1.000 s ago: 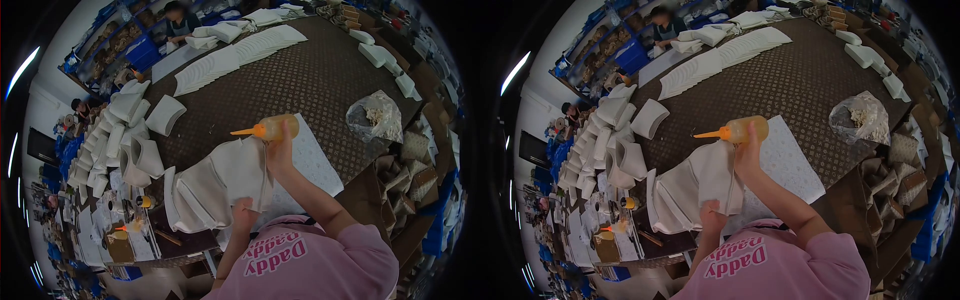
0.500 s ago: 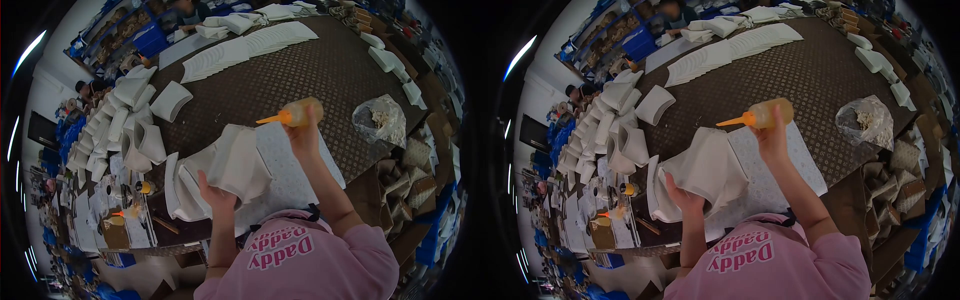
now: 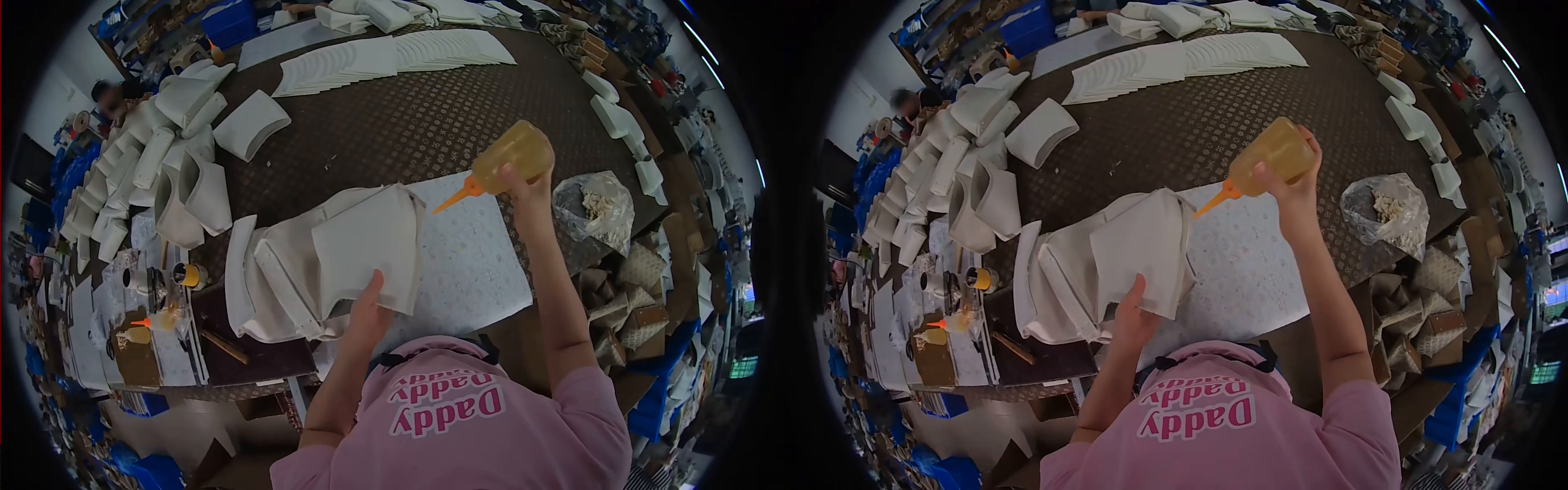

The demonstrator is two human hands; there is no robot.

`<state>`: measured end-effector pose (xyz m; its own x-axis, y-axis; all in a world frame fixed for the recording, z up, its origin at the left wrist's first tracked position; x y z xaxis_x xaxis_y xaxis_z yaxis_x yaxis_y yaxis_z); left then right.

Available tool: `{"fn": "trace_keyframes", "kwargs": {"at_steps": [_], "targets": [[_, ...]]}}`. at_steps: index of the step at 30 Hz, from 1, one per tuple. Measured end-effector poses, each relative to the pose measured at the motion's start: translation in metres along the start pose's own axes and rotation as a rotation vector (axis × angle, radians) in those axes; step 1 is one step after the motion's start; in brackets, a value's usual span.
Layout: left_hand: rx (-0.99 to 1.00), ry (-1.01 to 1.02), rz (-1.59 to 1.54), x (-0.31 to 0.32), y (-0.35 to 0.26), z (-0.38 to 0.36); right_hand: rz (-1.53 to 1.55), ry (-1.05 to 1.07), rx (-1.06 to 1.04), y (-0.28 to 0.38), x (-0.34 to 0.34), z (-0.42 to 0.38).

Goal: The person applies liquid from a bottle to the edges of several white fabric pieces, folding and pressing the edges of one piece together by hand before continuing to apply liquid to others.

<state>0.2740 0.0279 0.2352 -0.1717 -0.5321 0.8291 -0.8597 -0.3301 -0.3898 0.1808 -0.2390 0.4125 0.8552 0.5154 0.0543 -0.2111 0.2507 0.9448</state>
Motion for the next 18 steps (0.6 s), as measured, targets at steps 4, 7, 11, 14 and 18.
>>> {"fn": "trace_keyframes", "kwargs": {"at_steps": [4,7,11,14,18], "targets": [[-0.103,-0.003,0.029,-0.007,0.01,-0.009,-0.043,0.04,-0.011,-0.001,0.028,0.0],[-0.146,-0.034,0.06,-0.023,0.019,-0.011,-0.076,0.081,-0.017,-0.009,0.04,0.0],[-0.172,-0.041,0.137,-0.036,0.028,-0.011,-0.076,0.089,-0.033,-0.02,0.048,0.002],[-0.159,-0.056,0.102,-0.035,0.03,-0.012,-0.104,0.093,-0.049,-0.026,0.05,0.006],[-0.165,-0.027,0.239,-0.041,0.032,-0.006,-0.143,0.098,-0.018,-0.03,0.051,0.008]]}}
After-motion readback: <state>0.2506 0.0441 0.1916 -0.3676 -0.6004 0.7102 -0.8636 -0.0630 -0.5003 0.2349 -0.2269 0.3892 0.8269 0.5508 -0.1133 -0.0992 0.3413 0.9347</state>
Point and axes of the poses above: each hand's wrist, its own z-axis towards the middle knuckle, its own x-axis out of the palm, y = z × x, the point moved 8 cm from there along z, towards the middle knuckle, and after that the axes turned 5 degrees about -z, right-handed, at the moved point
